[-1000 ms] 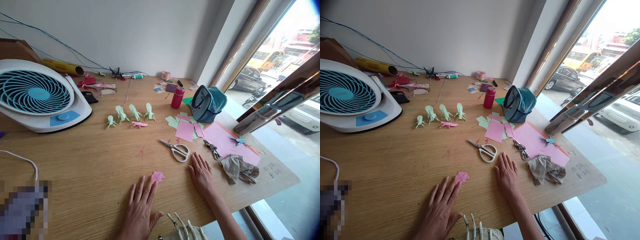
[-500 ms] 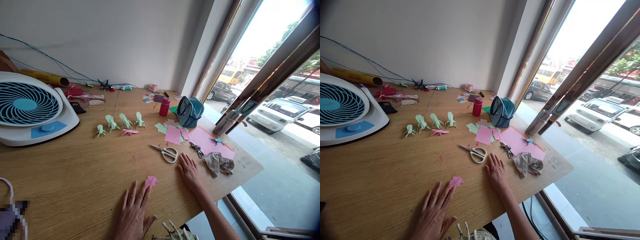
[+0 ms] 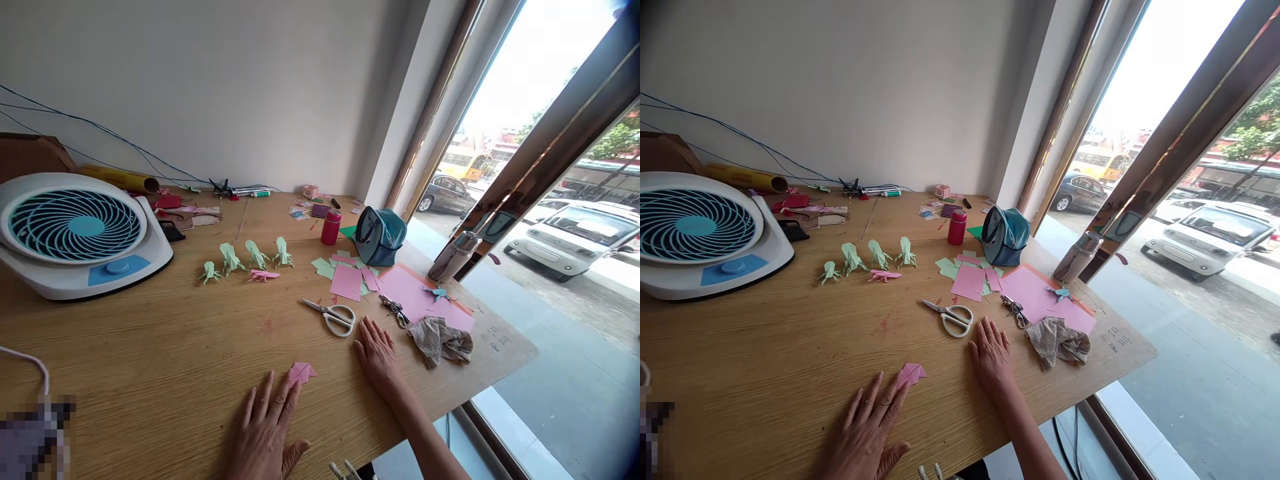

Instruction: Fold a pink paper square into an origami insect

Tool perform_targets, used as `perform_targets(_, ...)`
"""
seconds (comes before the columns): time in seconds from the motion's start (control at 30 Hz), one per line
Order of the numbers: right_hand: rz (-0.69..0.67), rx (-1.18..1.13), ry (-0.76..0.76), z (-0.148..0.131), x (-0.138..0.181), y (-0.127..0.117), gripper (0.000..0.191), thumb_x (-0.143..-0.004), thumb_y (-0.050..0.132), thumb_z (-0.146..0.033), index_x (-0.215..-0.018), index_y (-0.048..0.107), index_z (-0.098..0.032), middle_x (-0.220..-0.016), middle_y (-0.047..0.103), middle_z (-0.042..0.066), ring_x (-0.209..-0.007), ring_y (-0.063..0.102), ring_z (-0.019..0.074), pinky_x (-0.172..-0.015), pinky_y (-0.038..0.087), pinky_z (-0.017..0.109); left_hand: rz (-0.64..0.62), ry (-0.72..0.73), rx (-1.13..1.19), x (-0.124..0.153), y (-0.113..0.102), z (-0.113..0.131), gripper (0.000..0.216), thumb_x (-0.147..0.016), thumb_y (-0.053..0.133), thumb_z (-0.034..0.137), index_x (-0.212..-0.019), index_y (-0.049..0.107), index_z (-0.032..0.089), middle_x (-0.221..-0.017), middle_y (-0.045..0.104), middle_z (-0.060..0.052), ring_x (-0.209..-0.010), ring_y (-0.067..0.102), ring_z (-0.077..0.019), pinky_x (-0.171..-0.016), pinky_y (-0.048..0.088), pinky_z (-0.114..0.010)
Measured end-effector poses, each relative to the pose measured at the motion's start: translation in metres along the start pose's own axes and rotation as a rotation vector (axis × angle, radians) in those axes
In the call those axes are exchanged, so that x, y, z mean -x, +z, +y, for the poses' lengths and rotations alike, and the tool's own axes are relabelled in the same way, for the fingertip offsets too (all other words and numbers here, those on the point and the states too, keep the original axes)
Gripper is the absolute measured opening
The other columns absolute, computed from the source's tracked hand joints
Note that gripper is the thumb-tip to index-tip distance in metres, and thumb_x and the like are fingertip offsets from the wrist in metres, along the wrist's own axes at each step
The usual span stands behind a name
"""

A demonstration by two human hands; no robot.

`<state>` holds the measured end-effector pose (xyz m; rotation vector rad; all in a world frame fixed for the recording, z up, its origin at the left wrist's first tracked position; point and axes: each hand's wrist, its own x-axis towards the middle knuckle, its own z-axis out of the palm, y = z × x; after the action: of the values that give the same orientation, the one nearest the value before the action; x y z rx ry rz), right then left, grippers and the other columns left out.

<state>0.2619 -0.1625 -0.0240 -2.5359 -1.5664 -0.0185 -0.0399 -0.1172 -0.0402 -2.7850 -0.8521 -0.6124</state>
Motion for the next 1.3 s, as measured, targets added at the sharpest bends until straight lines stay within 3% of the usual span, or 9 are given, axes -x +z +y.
perform_targets(0.4,0.015,-0.018,0.002,-0.001,0.0,0.007,0.056,-0.101,0.034,-0.039,-0.15,0.043,-0.014,-0.16,0.034,0.012,-0.15,0.028,0.0285,-0.121,0.019,0.05,0.012,0.006,-0.057,0.005,-0.008,0.004,0.087,-0.091,0.041,0.068,-0.159,0.009,0.025,-0.155,0.045,-0.002,-0.139,0.032,-0.0365,-0.108,0.023,-0.048)
perform_targets(0.73,0.041,-0.019,-0.007,0.003,0.001,0.013,0.055,-0.1,0.035,-0.04,-0.149,0.045,-0.015,-0.159,0.035,0.011,-0.149,0.03,0.0286,-0.121,0.019,0.05,-0.053,0.036,-0.084,0.005,-0.008,0.001,0.092,-0.09,0.042,0.069,-0.16,0.007,0.022,-0.149,0.052,-0.004,-0.141,0.03,-0.0355,-0.105,0.026,-0.048)
perform_targets(0.87,0.078,-0.025,-0.025,0.002,0.002,0.012,0.053,-0.1,0.036,-0.038,-0.148,0.046,-0.015,-0.158,0.038,0.011,-0.147,0.033,0.0284,-0.12,0.02,0.049,-0.075,0.019,-0.039,0.003,-0.013,0.004,0.093,-0.091,0.042,0.067,-0.16,0.008,0.015,-0.152,0.049,-0.008,-0.142,0.028,-0.0364,-0.109,0.022,-0.049)
perform_targets(1.0,0.153,-0.074,-0.053,0.009,0.008,0.006,0.048,-0.102,0.036,-0.035,-0.143,0.05,-0.013,-0.154,0.045,0.015,-0.143,0.039,0.0314,-0.117,0.026,0.054,-0.184,0.014,0.0,0.001,-0.023,0.012,0.085,-0.095,0.037,0.064,-0.159,0.016,0.013,-0.159,0.037,-0.007,-0.144,0.024,-0.0378,-0.114,0.013,-0.049)
perform_targets(1.17,0.279,-0.272,-0.292,0.0,0.012,-0.011,0.043,-0.1,0.043,-0.026,-0.142,0.049,-0.018,-0.146,0.054,0.014,-0.134,0.049,0.0281,-0.113,0.033,0.052,-0.27,-0.066,0.038,-0.001,-0.026,0.018,0.083,-0.095,0.029,0.069,-0.155,0.032,0.012,-0.162,0.033,-0.006,-0.145,0.018,-0.0396,-0.116,0.006,-0.052)
perform_targets(1.3,0.215,-0.424,-0.575,-0.041,0.028,-0.03,0.04,-0.099,0.047,-0.017,-0.138,0.051,-0.021,-0.137,0.06,0.013,-0.126,0.055,0.0246,-0.108,0.04,0.047,-0.25,-0.071,0.059,0.0,-0.026,0.021,0.082,-0.096,0.03,0.069,-0.155,0.032,0.012,-0.162,0.032,-0.007,-0.146,0.016,-0.0406,-0.116,0.005,-0.054)
